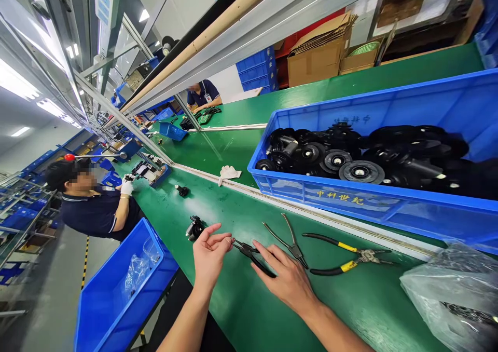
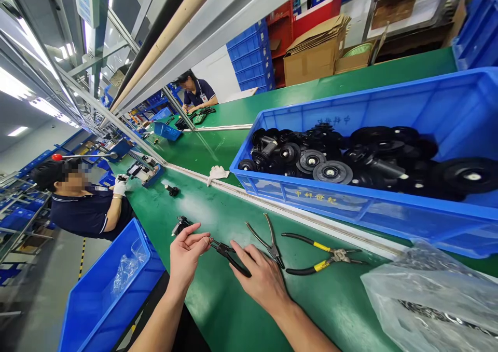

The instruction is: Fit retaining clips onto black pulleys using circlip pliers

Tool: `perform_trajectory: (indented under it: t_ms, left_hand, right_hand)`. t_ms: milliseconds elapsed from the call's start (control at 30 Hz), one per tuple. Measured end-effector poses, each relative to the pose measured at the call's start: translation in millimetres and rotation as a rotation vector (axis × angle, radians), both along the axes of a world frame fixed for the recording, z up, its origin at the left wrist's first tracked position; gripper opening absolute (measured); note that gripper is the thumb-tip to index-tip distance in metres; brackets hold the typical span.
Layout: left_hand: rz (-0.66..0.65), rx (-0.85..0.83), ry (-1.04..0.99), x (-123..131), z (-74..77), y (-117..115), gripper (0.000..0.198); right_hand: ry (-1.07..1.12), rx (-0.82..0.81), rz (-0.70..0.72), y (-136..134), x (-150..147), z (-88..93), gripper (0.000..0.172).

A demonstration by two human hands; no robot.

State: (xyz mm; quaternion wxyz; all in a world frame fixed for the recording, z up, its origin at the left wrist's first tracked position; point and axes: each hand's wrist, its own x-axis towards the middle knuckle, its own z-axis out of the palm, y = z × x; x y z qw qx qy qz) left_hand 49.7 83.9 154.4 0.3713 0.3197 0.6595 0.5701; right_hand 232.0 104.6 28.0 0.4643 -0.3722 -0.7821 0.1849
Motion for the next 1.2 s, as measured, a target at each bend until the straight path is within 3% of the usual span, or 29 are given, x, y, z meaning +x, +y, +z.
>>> perform_trajectory:
  t_ms: [600, 933, 1100, 1200]
  left_hand:
    - [0.029, 0.025, -0.005, 6, 4.9, -2, 0.061]
    - [0.03, 0.042, 0.026, 9, 9.6, -5, 0.055]
    - [0.016, 0.034, 0.05, 10, 6.8, -7, 0.055]
    - [-0.048, 0.021, 0.084, -4, 3.7, -9, 0.061]
  right_hand:
    - [-0.047, 0.077, -0.052, 0, 0, 1.2, 0.053]
    - [-0.108, 0.164, -0.104, 3, 1, 3.1, 0.079]
    - [-0.072, 0.143, -0.067, 2, 0, 2.6, 0.078]
    - [-0.035, 0.112, -0.046, 2, -1, 1.4, 0.076]
